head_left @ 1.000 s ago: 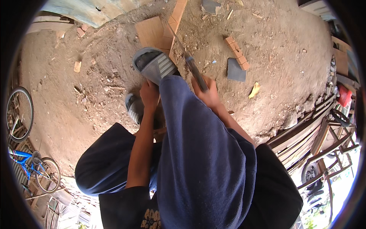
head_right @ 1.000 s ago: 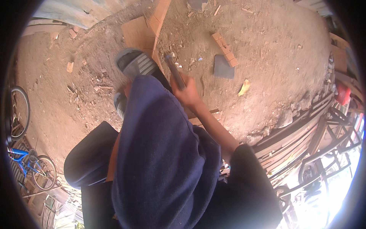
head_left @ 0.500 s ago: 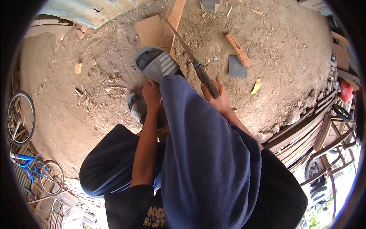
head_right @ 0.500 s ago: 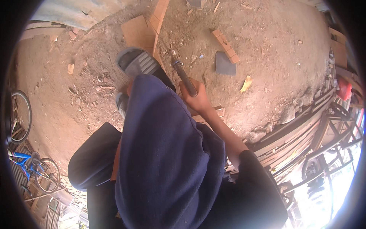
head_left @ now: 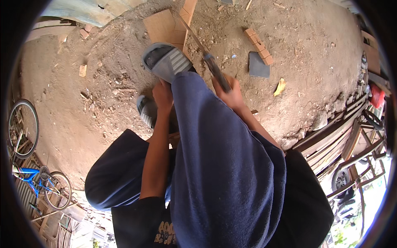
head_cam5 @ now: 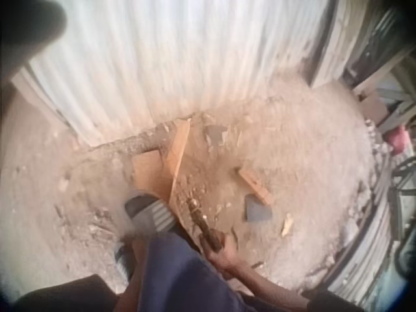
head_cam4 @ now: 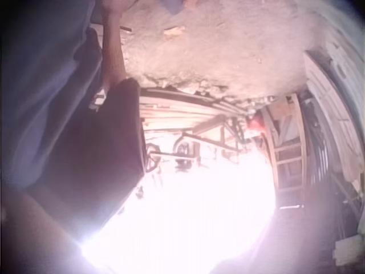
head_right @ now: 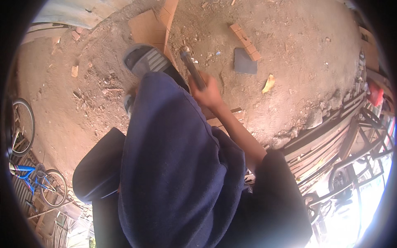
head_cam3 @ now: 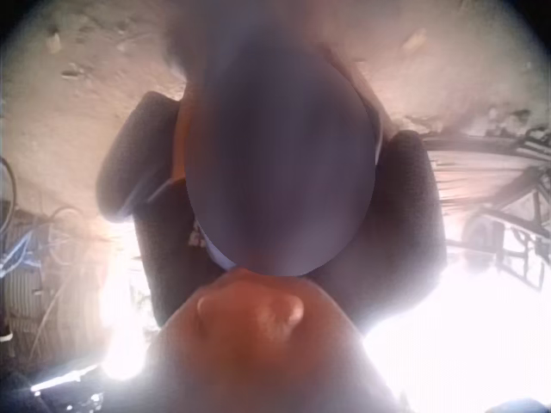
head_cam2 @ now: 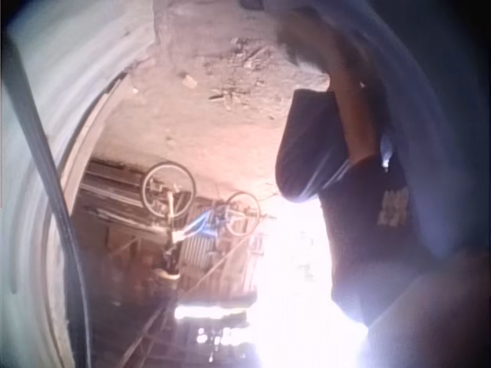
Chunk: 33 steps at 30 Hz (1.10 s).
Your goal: The person sits on the ground and uses a hand saw to cut a piece of wood placed between their legs. They repeatedly saw back and forth, repositioning the wood as needed, and continue cutting until the end of the clip.
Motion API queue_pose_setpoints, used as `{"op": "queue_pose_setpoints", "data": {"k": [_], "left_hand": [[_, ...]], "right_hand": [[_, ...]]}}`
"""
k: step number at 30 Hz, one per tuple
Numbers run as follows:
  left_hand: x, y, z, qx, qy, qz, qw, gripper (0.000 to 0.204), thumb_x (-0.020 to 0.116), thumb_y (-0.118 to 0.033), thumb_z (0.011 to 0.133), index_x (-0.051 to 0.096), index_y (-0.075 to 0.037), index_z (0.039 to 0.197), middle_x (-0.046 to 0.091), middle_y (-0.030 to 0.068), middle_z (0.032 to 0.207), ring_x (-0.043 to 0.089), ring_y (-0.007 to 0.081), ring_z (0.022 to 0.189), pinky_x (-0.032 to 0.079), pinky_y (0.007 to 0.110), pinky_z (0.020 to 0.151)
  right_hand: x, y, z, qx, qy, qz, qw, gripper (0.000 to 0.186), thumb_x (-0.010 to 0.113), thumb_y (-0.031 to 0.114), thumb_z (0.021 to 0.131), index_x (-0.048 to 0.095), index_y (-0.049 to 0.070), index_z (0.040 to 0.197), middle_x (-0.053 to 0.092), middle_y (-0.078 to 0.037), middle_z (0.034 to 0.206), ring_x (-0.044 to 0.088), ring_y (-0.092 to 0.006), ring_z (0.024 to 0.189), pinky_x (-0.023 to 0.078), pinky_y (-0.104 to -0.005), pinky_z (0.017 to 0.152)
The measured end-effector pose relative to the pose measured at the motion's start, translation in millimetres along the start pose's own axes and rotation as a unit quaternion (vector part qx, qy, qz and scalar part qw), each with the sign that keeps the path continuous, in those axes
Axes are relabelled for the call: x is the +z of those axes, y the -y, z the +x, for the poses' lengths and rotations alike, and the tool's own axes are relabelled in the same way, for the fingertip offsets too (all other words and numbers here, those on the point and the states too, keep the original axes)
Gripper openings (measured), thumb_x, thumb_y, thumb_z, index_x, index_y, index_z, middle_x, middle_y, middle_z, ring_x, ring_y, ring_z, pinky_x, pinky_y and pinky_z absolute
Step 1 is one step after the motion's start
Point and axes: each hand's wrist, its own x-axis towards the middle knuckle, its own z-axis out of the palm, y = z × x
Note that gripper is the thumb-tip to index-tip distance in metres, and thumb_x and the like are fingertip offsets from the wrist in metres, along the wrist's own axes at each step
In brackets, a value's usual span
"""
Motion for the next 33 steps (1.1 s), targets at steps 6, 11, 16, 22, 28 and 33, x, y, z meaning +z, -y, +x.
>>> {"op": "queue_pose_setpoints", "data": {"k": [6,11,16,22,28,33], "left_hand": [[-12,-13,-1,0.017,-0.019,-0.041,0.999,0.05,0.032,-0.037,0.099,0.059,0.005,0.099,0.063,0.0307,0.091,0.058,0.0533,0.082,0.045,0.057,0.077],[-2,2,-1,0.069,-0.031,0.078,0.994,0.037,0.043,-0.029,0.095,0.058,0.004,0.101,0.064,0.0279,0.088,0.061,0.0491,0.079,0.047,0.055,0.07],[-2,3,5,0.089,-0.047,0.07,0.992,0.035,0.048,-0.027,0.092,0.054,0.004,0.106,0.065,0.0259,0.086,0.062,0.0471,0.078,0.049,0.054,0.067],[16,17,6,0.063,-0.03,0.08,0.994,0.032,0.05,-0.022,0.09,0.052,0.004,0.109,0.064,0.0257,0.086,0.062,0.0475,0.078,0.049,0.054,0.065],[1,-1,2,0.096,-0.032,0.083,0.991,0.031,0.049,-0.023,0.091,0.052,0.003,0.107,0.062,0.0301,0.087,0.062,0.0486,0.079,0.049,0.056,0.069],[1,2,12,0.011,-0.029,0.001,1.0,0.034,0.043,-0.027,0.094,0.055,0.004,0.102,0.062,0.0319,0.083,0.061,0.0501,0.078,0.048,0.056,0.07]], "right_hand": [[5,6,7,-0.012,-0.016,-0.009,1.0,0.026,0.06,0.02,0.089,0.055,0.0,0.074,0.05,-0.001,0.061,0.046,-0.0093,0.058,0.038,-0.0305,0.052],[-3,-4,-20,0.027,-0.012,0.001,1.0,0.026,0.061,0.022,0.089,0.057,-0.001,0.077,0.052,-0.006,0.061,0.049,-0.012,0.06,0.041,-0.0329,0.055],[8,11,11,0.024,-0.02,-0.022,0.999,0.026,0.061,0.023,0.088,0.057,-0.001,0.076,0.055,-0.008,0.064,0.051,-0.0131,0.061,0.043,-0.0346,0.057],[3,-8,-12,0.012,-0.01,-0.006,1.0,0.025,0.061,0.021,0.088,0.057,-0.001,0.077,0.056,-0.008,0.064,0.051,-0.0128,0.062,0.043,-0.0347,0.058],[5,16,7,0.021,-0.004,-0.05,0.998,0.023,0.06,0.019,0.088,0.057,0.0,0.076,0.056,-0.008,0.064,0.051,-0.0109,0.063,0.043,-0.0341,0.057],[-6,-4,-17,0.008,-0.012,-0.032,0.999,0.024,0.059,0.019,0.088,0.056,0.0,0.075,0.056,-0.008,0.063,0.052,-0.0115,0.061,0.043,-0.0334,0.057]]}}
